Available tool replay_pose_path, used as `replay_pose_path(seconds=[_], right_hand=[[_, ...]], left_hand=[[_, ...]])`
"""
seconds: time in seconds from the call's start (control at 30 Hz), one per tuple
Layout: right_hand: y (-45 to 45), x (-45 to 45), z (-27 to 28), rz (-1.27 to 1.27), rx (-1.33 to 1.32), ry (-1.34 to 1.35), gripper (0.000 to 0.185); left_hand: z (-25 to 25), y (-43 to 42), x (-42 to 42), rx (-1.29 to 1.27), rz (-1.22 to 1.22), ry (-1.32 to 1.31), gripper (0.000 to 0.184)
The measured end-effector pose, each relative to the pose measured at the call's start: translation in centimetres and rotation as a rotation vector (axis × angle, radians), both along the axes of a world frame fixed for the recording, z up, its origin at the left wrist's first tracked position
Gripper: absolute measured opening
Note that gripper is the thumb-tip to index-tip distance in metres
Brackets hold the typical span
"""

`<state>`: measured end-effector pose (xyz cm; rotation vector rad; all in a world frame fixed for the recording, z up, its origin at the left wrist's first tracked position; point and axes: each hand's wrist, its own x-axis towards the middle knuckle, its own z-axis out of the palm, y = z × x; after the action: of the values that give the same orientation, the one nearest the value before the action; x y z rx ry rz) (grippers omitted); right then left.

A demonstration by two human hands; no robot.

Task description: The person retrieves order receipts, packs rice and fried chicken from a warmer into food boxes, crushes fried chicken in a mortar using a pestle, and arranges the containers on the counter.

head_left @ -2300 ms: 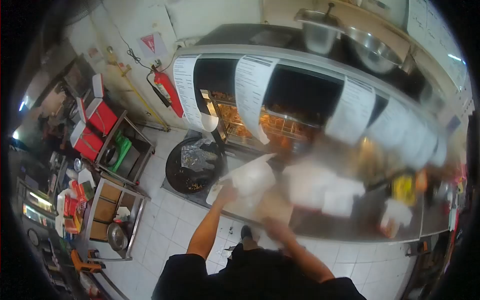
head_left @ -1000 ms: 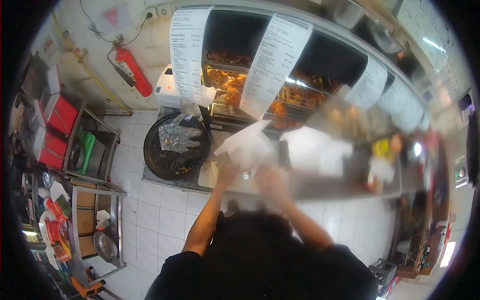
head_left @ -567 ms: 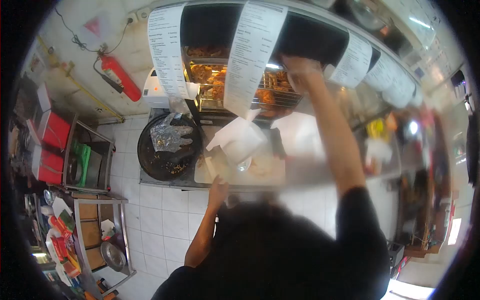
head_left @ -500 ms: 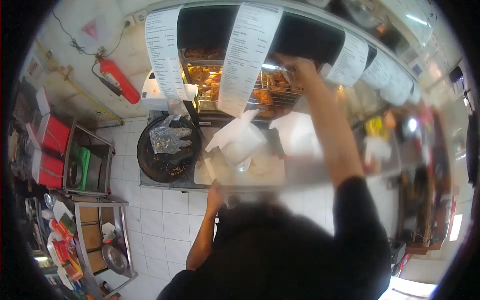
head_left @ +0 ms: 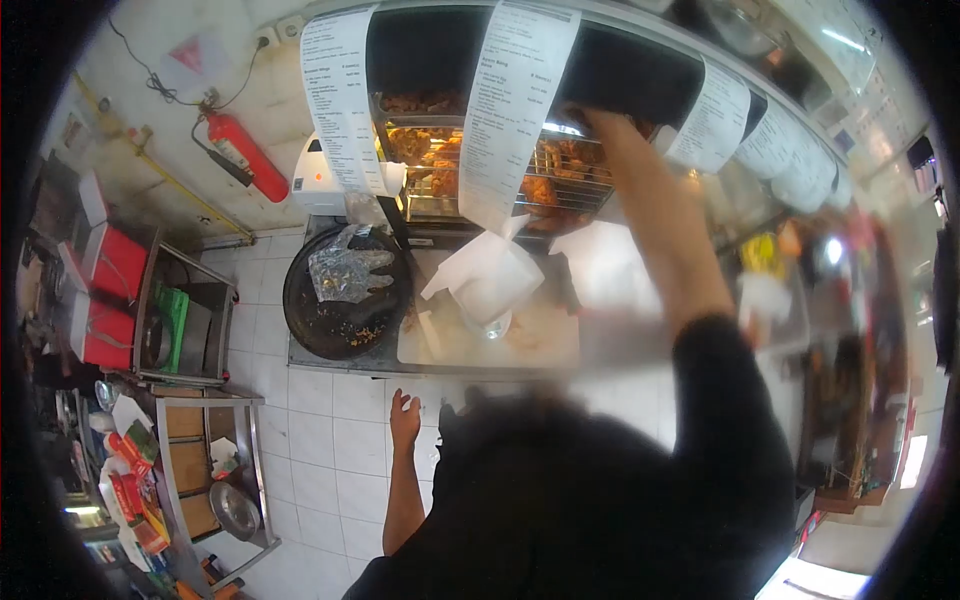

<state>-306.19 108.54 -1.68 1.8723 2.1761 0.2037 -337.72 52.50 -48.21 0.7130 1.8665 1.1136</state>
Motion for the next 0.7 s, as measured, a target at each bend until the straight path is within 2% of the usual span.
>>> replay_pose_path(seconds=[0.07, 0.17, 0.27, 0.3, 0.43, 0.63, 0.67, 0.7], right_hand=[[0.0, 0.3, -0.2, 0.013, 0.008, 0.007, 0.043], [-0.3, 0.6, -0.4, 0.033, 0.021, 0.031, 0.042], [-1.0, 1.5, -0.5, 0.064, 0.033, 0.074, 0.040], [-1.9, 2.1, -0.7, 0.088, 0.050, 0.111, 0.040], [-6.4, 4.0, -1.1, 0.180, 0.125, 0.306, 0.039], [-5.0, 6.2, -2.7, 0.208, 0.124, 0.453, 0.037], [-4.8, 6.9, -3.0, 0.190, 0.081, 0.528, 0.037], [-4.8, 6.9, -2.6, 0.017, -0.095, 0.776, 0.037]], left_hand=[[0.8, 0.7, 0.4, -0.021, 0.015, -0.009, 0.064], [4.9, 2.1, 1.5, -0.039, 0.027, -0.046, 0.064], [4.4, 2.9, 1.8, -0.043, -0.006, 0.079, 0.065], [6.9, 3.2, 2.6, -0.034, -0.002, 0.058, 0.065], [6.1, 2.8, 2.8, -0.079, 0.005, 0.065, 0.066], [5.5, 1.7, 3.1, -0.129, -0.065, 0.101, 0.068], [5.5, 1.9, 3.0, -0.103, -0.054, 0.086, 0.067], [5.4, 1.9, 2.9, -0.077, -0.043, 0.068, 0.067]])
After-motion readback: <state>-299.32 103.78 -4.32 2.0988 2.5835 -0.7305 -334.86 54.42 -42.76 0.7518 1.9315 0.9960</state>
